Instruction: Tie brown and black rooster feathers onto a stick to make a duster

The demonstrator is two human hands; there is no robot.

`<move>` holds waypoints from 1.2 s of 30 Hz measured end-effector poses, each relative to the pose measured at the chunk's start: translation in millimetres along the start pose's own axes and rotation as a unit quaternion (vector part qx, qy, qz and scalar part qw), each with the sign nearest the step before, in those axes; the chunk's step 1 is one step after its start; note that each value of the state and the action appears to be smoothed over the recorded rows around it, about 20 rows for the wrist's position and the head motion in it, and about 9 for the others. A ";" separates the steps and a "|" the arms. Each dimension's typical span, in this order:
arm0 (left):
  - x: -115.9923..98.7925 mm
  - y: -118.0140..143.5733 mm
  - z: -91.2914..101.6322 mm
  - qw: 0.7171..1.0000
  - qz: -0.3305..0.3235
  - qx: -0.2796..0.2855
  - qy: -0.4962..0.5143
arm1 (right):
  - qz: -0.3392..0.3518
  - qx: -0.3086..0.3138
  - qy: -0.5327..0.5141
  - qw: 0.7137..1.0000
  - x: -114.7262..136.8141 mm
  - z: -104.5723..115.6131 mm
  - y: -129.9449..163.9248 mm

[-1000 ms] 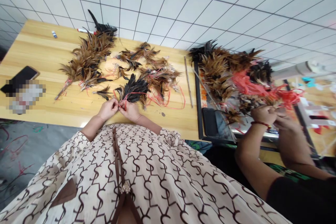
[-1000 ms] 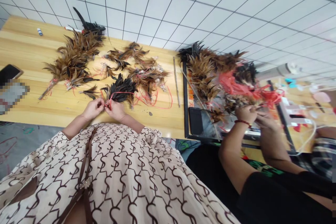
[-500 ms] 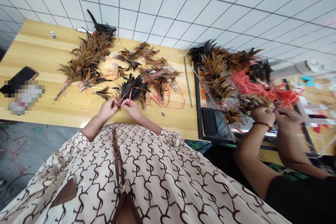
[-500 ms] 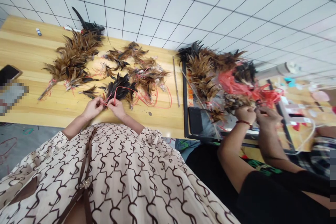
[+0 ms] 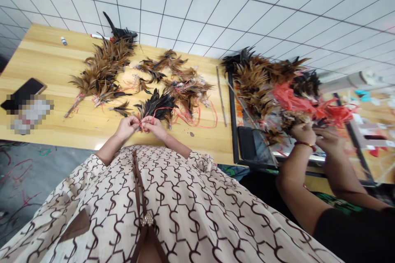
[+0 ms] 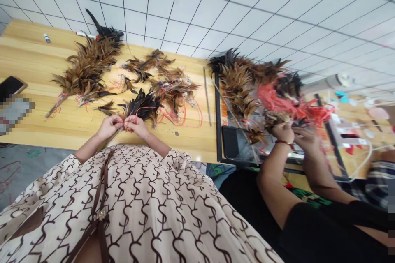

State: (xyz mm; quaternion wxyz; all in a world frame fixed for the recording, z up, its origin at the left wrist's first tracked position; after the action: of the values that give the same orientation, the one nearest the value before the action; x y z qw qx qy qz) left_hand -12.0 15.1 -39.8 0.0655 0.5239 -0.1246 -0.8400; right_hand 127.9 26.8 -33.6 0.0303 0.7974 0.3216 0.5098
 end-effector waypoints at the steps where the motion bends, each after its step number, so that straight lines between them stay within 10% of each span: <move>1: -0.6 0.5 0.2 1.000 0.005 0.000 0.012 | -0.009 -0.003 -0.018 1.000 0.5 0.5 0.5; 13: 5.0 0.8 2.3 0.973 0.076 -0.041 0.212 | -0.053 0.065 -0.157 0.984 3.1 6.3 5.0; 23: -15.8 2.9 2.1 0.909 0.087 -0.048 0.406 | 0.043 0.015 -0.042 0.998 -7.8 9.1 -3.9; 36: -26.9 -1.2 -10.7 0.925 0.141 -0.069 0.346 | 0.060 -0.052 0.078 0.994 1.5 -9.3 0.0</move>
State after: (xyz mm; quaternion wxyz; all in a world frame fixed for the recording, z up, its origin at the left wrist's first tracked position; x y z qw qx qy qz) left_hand 9.6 21.2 -21.5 0.2580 0.7531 -0.1090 -0.5953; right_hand 120.6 25.0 -27.9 0.0161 0.7707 0.2472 0.5871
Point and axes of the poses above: each hand's wrist, its own y-axis away from the middle knuckle, its own z-axis out of the back of the hand, x = y × z, the point moved 3 cm from there along -y, towards the middle knuckle, and after that the axes turned 10 degrees about -y, right-handed, at the moved point
